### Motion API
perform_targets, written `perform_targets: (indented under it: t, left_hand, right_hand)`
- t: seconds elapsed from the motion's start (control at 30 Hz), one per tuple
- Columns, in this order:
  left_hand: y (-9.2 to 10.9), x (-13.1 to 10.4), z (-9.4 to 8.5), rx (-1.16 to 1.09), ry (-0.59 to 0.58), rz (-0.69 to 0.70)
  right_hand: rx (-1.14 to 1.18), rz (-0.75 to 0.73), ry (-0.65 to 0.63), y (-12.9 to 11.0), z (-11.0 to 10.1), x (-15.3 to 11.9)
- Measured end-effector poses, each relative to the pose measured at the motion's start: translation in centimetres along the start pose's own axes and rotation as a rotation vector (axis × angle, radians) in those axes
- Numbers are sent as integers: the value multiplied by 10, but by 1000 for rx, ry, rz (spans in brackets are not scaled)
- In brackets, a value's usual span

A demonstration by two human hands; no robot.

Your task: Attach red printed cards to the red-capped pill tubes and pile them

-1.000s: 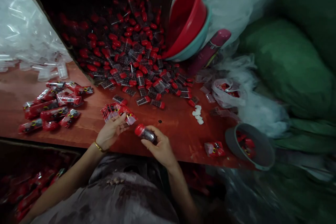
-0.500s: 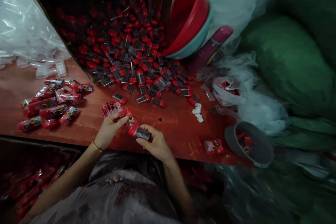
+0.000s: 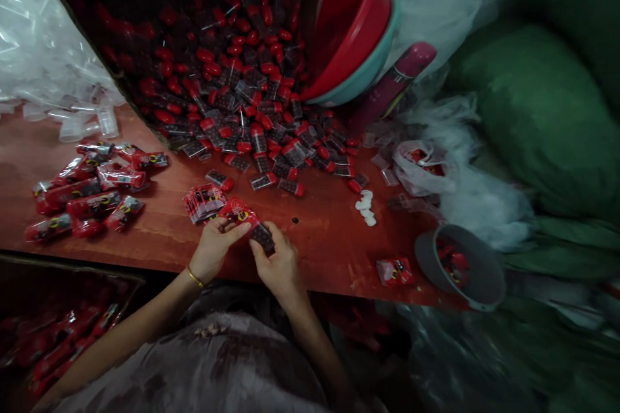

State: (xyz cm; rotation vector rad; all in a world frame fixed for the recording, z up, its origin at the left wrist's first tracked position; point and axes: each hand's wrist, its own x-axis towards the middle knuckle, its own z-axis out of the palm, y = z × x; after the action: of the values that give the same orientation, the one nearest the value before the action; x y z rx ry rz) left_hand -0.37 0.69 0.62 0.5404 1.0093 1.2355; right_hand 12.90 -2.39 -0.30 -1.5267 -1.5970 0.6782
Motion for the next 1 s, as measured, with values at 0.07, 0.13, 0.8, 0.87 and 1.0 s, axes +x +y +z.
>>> perform_targets:
  t: [0.07, 0.13, 0.8, 0.87, 1.0]
  left_hand:
    - [-2, 0, 1, -28, 25, 0]
    - [-2, 1, 2, -32, 22, 0]
    - [7, -2, 2, -185, -64, -79]
    - [4, -5, 3, -182, -115, -117]
    - [-1, -8, 0, -200, -175, -133]
  right_hand:
    - [-2, 7, -5, -2, 4, 1]
    - [30, 18, -36, -4, 5, 3]
    - [466, 247, -180, -20, 10, 6]
    - [509, 273, -140, -18, 14, 8]
    - [521, 249, -25, -7, 32, 13]
